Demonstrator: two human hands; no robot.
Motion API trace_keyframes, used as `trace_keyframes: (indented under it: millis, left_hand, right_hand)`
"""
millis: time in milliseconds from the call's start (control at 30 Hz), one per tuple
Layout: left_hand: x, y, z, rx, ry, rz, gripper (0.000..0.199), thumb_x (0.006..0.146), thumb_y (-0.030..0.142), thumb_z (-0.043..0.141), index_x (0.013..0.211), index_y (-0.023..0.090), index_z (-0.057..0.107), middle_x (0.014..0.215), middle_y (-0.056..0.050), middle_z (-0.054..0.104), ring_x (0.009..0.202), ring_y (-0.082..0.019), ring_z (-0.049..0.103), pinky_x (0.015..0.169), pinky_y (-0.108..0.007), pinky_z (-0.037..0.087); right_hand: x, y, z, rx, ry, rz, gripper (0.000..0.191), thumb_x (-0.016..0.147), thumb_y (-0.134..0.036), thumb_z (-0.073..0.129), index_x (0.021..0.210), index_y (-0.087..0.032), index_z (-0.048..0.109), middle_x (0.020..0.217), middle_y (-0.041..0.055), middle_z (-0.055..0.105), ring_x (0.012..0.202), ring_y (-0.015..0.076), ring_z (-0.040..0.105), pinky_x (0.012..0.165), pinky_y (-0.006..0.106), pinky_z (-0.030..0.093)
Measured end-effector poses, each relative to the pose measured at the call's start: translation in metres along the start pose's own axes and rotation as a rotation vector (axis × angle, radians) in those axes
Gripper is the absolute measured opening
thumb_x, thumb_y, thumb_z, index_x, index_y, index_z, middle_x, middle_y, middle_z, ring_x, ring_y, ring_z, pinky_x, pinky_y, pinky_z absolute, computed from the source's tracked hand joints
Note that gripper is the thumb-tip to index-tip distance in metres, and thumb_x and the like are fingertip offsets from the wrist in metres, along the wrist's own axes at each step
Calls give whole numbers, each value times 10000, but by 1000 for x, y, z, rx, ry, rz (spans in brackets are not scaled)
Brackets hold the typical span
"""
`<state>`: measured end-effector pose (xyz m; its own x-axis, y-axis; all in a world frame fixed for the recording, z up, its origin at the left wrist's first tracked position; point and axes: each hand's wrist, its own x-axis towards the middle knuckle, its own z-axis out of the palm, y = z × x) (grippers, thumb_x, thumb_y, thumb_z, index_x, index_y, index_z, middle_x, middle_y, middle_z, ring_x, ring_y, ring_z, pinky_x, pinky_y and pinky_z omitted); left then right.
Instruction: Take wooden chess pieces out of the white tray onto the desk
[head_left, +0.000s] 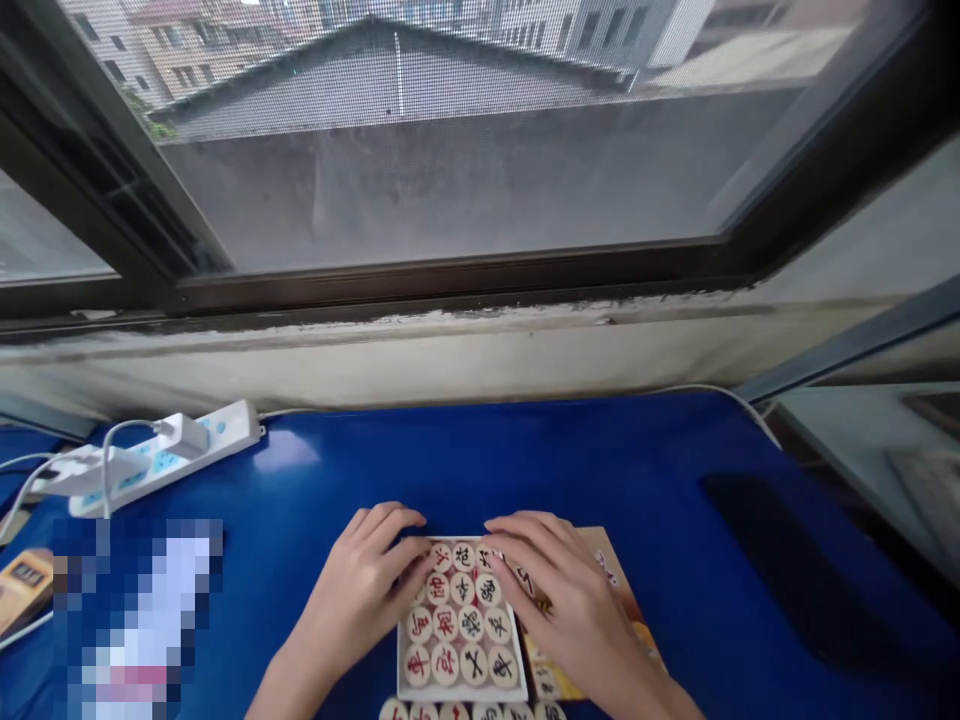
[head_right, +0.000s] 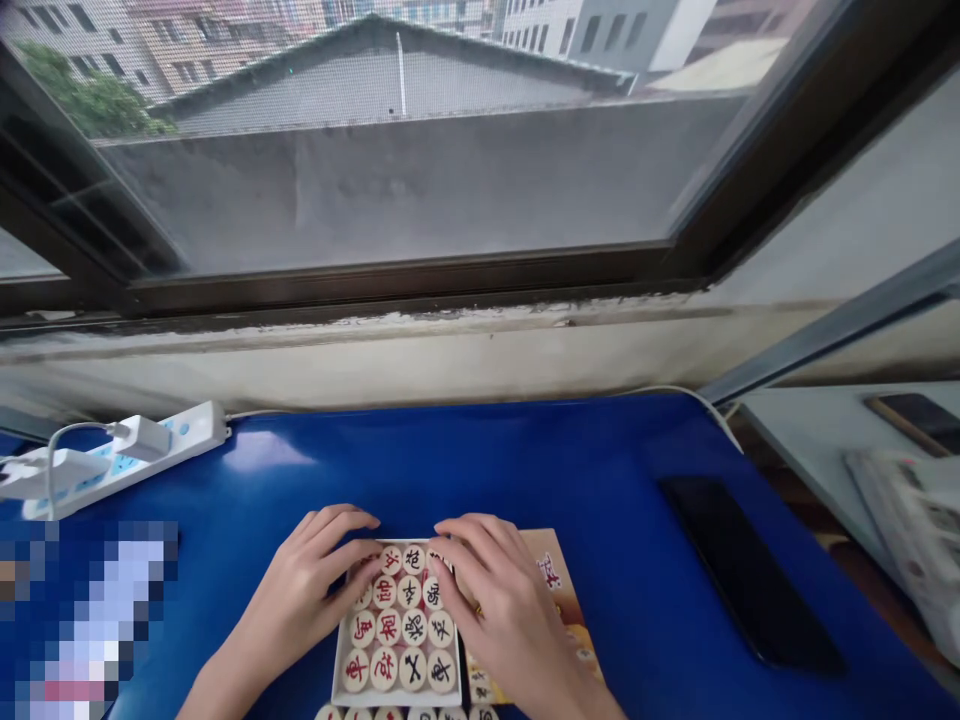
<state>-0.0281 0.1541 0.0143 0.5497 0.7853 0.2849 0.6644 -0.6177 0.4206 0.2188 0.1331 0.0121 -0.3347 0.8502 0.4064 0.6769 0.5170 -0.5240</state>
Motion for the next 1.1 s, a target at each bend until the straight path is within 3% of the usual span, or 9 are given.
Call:
trace_keyframes:
  millis: [300,533,867,1100]
  left_hand:
    - [0,2,0,62,35,21,160,1037,228,511,1038,208,670,1130,-63,682,1064,-234,622,803,-373,503]
    - [0,2,-2,69,-12,-10,247,1053,232,437,979,197,670,967,-59,667,869,-198,612,756,-346,531]
    - [1,3,-3,23,-34,-64,275,1063,260,421,900,192,632,948,-36,629,807,-154,653,689,-272,527]
    - [1,4,-3,11,-31,-68,296,1064,261,425,887,182,649,934,-36,624,790,-148,645,696,-274,515]
  right_hand:
    - [-7,-4,1,-76,-81,-16,215,1011,-175,505,1184,-239,616,1214,64,663,1154,231,600,938,436,561]
    - [-12,-3,4,-161,-124,-46,219,1013,-212,495,1190,-239,621,1287,79,638,1207,272,585,972,505,546]
    - [-7,1,7,-153,-96,-10,242,1036,-227,435,1215,-205,596,1219,91,675,1117,235,634,923,429,543]
    - [-5,0,6,-154,-125,-40,172,1034,-207,434,1117,-190,583,1156,89,675,1053,226,630,897,414,518]
